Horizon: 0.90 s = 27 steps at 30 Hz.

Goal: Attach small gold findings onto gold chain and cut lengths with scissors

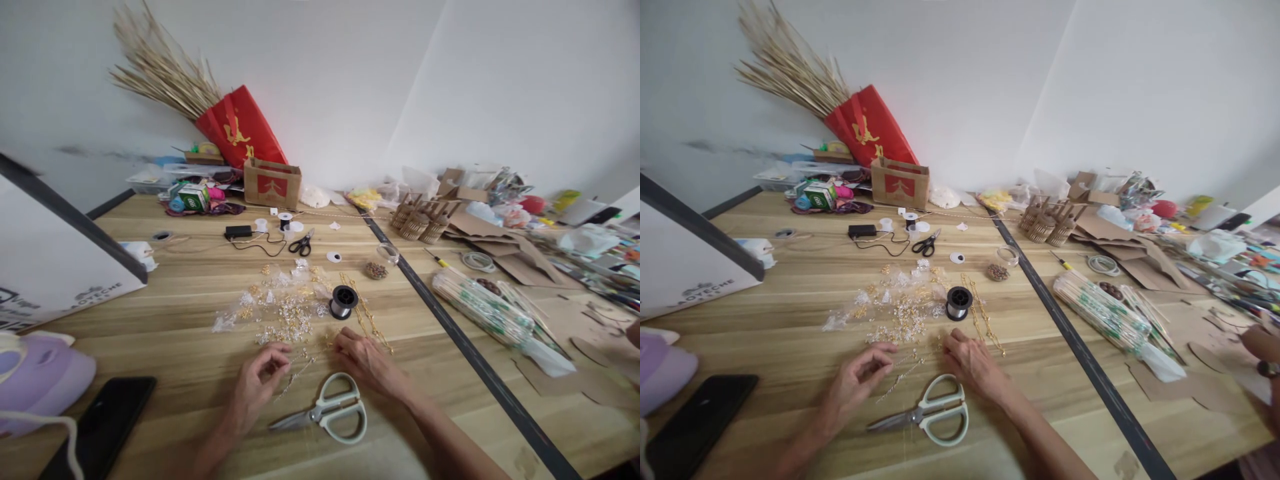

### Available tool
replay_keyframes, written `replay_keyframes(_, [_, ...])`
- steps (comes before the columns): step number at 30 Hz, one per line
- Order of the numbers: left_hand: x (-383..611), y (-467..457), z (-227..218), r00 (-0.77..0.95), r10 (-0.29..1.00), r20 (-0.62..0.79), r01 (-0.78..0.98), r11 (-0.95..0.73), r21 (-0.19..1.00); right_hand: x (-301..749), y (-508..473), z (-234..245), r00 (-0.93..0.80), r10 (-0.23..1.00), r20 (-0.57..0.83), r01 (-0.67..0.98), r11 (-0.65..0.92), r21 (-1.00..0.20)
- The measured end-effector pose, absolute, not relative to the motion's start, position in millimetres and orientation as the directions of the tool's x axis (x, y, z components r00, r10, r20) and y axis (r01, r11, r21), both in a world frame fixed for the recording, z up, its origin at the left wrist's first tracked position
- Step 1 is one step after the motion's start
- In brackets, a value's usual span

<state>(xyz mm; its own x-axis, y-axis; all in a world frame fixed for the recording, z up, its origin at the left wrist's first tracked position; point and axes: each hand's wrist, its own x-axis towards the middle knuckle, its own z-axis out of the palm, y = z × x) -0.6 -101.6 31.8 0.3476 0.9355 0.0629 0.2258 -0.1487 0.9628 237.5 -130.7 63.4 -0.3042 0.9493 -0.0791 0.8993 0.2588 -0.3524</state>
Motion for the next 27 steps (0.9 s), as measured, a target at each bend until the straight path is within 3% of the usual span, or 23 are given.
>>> replay_keyframes(7, [15.8, -120.7, 36.9, 0.616, 0.778, 0.127, 0.227, -0.329, 0.917, 226.3, -142.6, 75.5, -0.442, 0.893, -0.088, 0.818, 0.360, -0.449])
replay_keyframes(16, [23.7, -126.4, 33.3, 0.633, 0.770, 0.079, 0.217, -0.274, 0.937, 211.3, -155.4, 80.8, -0.548, 0.836, -0.017, 0.709, 0.454, -0.539])
replay_keyframes(20, [22.7, -124.5, 33.1, 0.621, 0.781, 0.072, 0.203, -0.248, 0.947, 211.7, -153.8, 79.2, -0.546, 0.837, -0.026, 0.733, 0.462, -0.500])
replay_keyframes(27, [11.2, -113.9, 31.0, 0.511, 0.858, 0.056, 0.258, -0.215, 0.942, 235.2, -143.0, 79.2, -0.427, 0.902, -0.063, 0.869, 0.389, -0.307])
